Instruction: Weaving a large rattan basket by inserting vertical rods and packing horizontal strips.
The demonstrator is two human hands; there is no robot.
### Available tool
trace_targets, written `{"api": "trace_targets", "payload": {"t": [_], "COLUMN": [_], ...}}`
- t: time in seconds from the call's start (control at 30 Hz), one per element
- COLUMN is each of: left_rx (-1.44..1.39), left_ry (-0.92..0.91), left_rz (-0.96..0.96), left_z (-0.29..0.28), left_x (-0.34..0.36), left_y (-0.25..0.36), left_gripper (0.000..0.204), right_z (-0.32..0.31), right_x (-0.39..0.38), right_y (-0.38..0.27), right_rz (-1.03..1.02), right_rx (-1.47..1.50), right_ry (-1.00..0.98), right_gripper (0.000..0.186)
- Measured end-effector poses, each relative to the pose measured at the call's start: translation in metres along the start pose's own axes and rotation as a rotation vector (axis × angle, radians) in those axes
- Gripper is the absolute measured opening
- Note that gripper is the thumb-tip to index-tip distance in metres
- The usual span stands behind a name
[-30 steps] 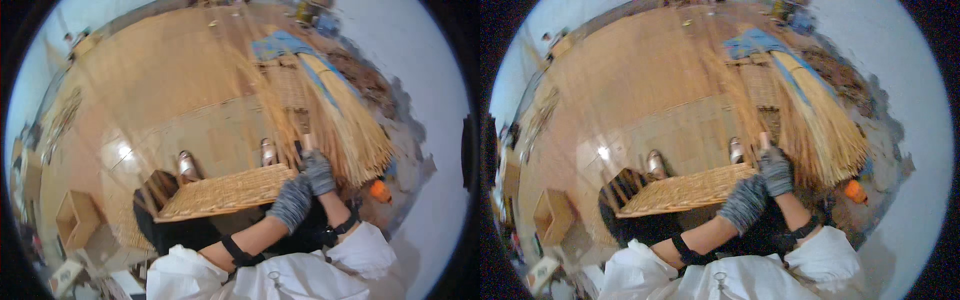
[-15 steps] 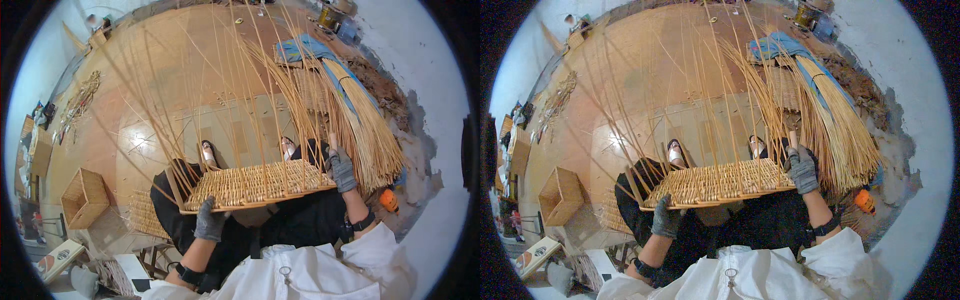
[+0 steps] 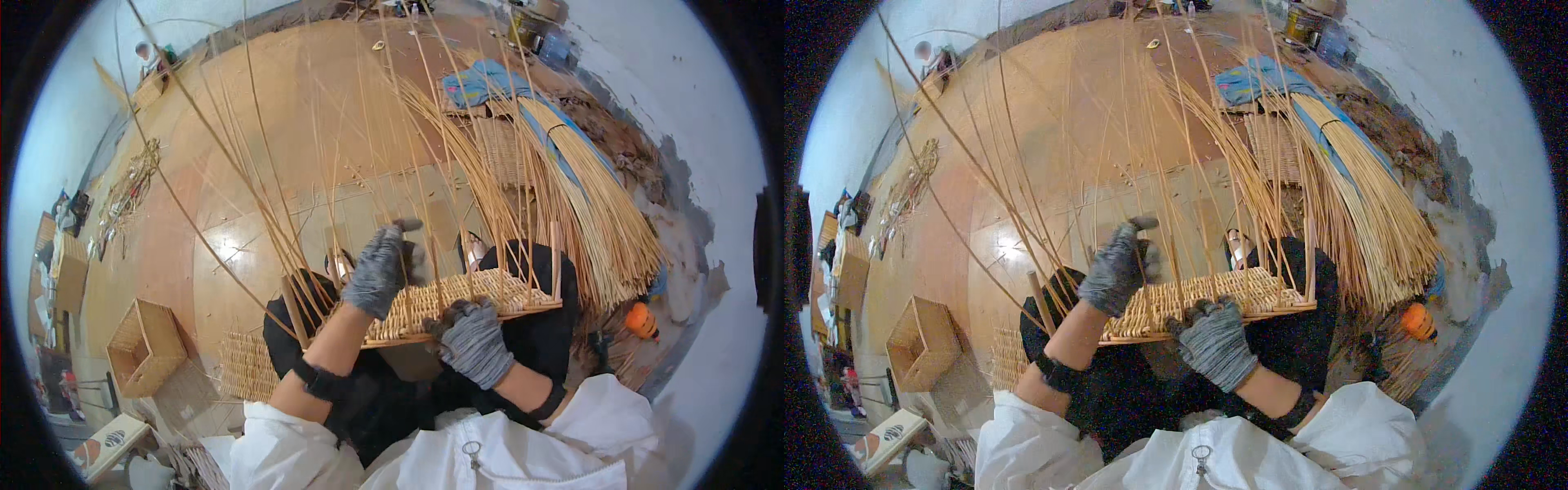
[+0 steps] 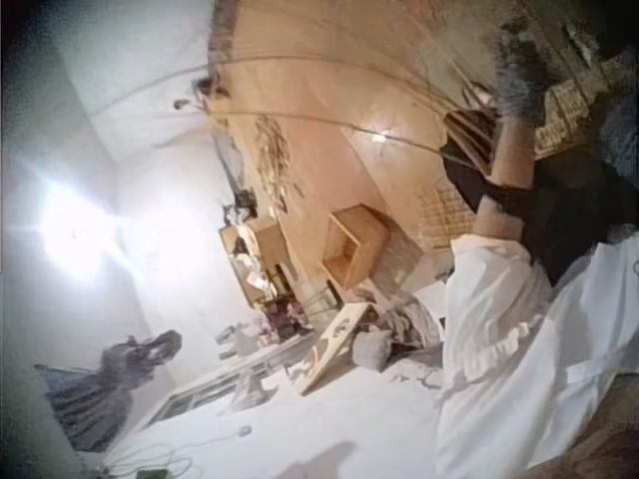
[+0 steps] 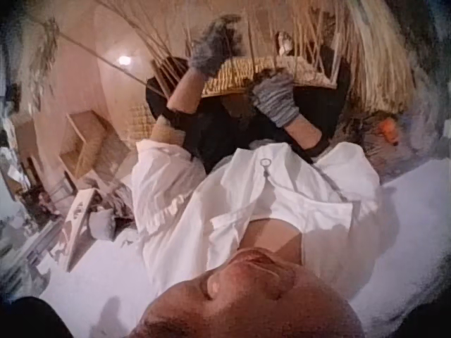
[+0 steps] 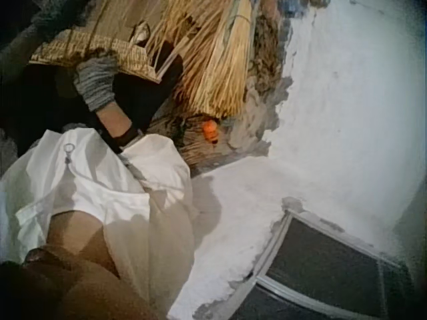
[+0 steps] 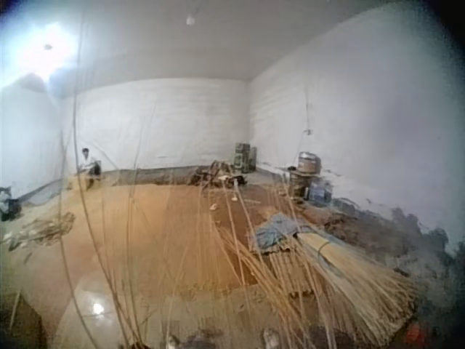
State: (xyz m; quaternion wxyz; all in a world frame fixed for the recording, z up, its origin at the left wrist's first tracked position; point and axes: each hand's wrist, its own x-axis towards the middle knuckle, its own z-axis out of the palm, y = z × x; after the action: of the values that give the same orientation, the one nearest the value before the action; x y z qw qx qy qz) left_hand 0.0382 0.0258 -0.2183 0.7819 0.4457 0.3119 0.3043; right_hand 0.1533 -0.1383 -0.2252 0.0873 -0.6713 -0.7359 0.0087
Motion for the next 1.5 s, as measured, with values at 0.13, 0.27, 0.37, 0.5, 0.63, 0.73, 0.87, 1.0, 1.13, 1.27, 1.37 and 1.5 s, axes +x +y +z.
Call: {"api": "trace_targets", "payload": {"t": [0.13, 0.27, 0.37, 0.5, 0.63, 0.73, 0.87, 1.0, 1.13, 1.27, 1.37, 1.5], "left_rx": [0.228, 1.824, 1.909, 2.260, 2.339, 2.499, 1.704, 1.884, 2.250, 2.216, 2.382, 1.870], "left_ry": [-0.003, -0.311, -0.579, -1.063, -0.414, -0.318, 0.210, -0.172, -0.676, -0.599, -0.543, -0.519], "left_rz": [-0.136, 0.583, 0.017, 0.117, 0.207, 0.442, 0.648, 0.779, 0.498, 0.243, 0.295, 0.667], "left_z": [-0.035, -0.036, -0.024, 0.038, 0.032, 0.040, 0.044, 0.024, 0.032, 0.004, 0.024, 0.019], "left_x": [0.024, 0.067, 0.130, 0.150, 0.195, 0.199, 0.112, 0.046, 0.017, 0.013, 0.011, -0.024], "left_y": [-0.011, 0.046, 0.072, 0.091, 0.121, 0.127, 0.108, 0.034, 0.038, 0.045, 0.029, -0.002], "left_gripper": [0.024, 0.029, 0.033, 0.033, 0.031, 0.046, 0.055, 0.046, 0.028, 0.024, 0.027, 0.043], "right_z": [0.015, 0.019, 0.017, 0.013, 0.010, 0.022, 0.031, 0.034, 0.020, 0.030, 0.038, 0.009], "right_x": [-0.007, -0.006, -0.006, -0.008, -0.005, -0.011, -0.013, -0.010, -0.006, -0.005, -0.008, -0.009], "right_y": [0.011, 0.012, 0.010, 0.017, 0.012, 0.016, 0.019, 0.017, 0.014, 0.011, 0.013, 0.033], "right_rz": [-0.021, -0.039, -0.025, 0.008, -0.025, -0.087, 0.105, 0.209, 0.101, 0.077, 0.044, -0.016], "right_rx": [-0.033, 0.077, 0.086, 0.125, 0.219, 0.229, 0.489, 0.419, 0.211, 0.173, 0.041, 0.566], "right_ry": [0.066, 0.114, 0.142, 0.072, -0.039, 0.024, 0.224, 0.333, 0.275, 0.187, 0.206, 0.376], "right_gripper": [0.029, 0.028, 0.029, 0.029, 0.029, 0.036, 0.058, 0.067, 0.056, 0.044, 0.039, 0.038]}}
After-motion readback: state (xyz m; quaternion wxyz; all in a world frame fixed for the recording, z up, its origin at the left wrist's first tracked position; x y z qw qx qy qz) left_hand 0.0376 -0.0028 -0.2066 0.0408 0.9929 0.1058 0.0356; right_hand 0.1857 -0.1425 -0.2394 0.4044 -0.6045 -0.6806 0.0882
